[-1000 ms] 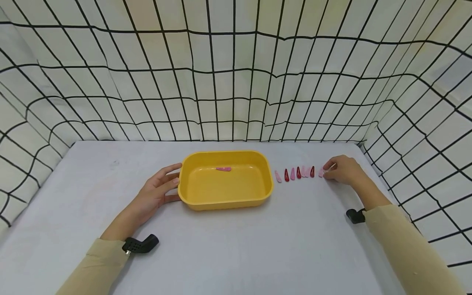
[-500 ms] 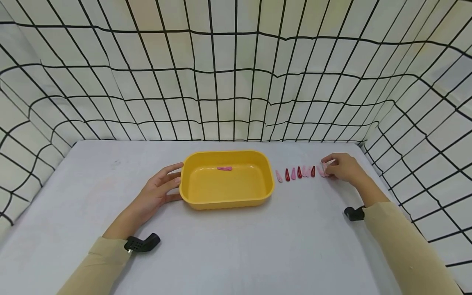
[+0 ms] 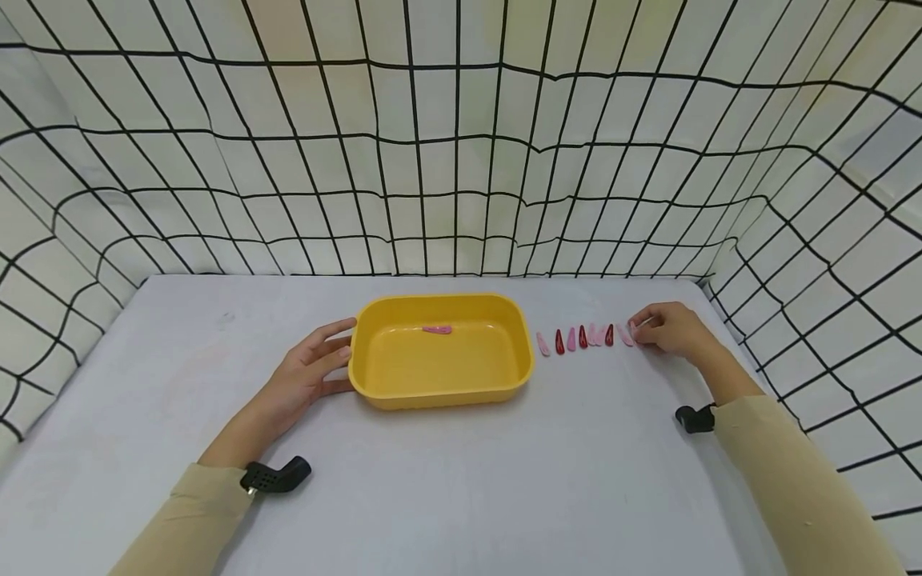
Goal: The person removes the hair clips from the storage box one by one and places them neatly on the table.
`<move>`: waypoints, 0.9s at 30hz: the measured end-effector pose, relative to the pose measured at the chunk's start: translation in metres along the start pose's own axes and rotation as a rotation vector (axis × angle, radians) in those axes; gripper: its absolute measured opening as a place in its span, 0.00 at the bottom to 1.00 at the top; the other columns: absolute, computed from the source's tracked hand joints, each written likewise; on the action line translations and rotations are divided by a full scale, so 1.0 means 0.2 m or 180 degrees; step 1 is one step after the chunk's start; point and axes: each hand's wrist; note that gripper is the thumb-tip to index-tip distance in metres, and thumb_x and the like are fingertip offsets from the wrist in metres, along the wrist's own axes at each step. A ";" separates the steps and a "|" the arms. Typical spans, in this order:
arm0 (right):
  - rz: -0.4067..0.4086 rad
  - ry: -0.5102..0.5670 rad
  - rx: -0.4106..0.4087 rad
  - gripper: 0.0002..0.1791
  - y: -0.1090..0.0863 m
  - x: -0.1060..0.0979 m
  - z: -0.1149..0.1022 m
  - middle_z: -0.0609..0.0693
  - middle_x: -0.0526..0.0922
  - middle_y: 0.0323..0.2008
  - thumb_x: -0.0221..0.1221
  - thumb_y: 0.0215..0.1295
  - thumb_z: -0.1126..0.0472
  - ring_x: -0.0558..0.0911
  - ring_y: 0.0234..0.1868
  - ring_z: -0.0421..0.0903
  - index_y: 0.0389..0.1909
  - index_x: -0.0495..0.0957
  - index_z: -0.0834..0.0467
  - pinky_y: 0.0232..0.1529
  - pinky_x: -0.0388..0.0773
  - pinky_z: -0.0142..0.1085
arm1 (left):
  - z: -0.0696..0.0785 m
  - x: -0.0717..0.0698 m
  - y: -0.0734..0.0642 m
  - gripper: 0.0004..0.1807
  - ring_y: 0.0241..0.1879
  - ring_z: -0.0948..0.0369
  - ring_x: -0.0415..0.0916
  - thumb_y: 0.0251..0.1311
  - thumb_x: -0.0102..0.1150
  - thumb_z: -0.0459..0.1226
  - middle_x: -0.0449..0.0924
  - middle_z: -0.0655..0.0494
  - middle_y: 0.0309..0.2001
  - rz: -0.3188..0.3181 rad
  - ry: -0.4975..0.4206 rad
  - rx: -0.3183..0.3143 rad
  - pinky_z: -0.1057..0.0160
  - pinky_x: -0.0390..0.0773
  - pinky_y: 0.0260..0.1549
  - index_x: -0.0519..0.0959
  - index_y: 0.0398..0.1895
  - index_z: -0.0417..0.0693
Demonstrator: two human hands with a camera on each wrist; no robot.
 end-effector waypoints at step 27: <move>0.0191 0.0925 -0.0530 0.14 -0.04 0.15 -0.67 0.55 0.80 0.47 0.60 0.70 0.55 0.80 0.48 0.59 0.52 0.78 0.55 0.42 0.86 0.38 | -0.02 -0.01 -0.01 0.32 0.55 0.62 0.78 0.72 0.54 0.48 0.62 0.43 0.72 0.0049 0.0032 -0.0014 0.57 0.84 0.49 0.59 0.76 0.59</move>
Point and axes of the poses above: each hand's wrist, its own y-axis towards the middle knuckle, its own x-axis out of the palm, z = x × y
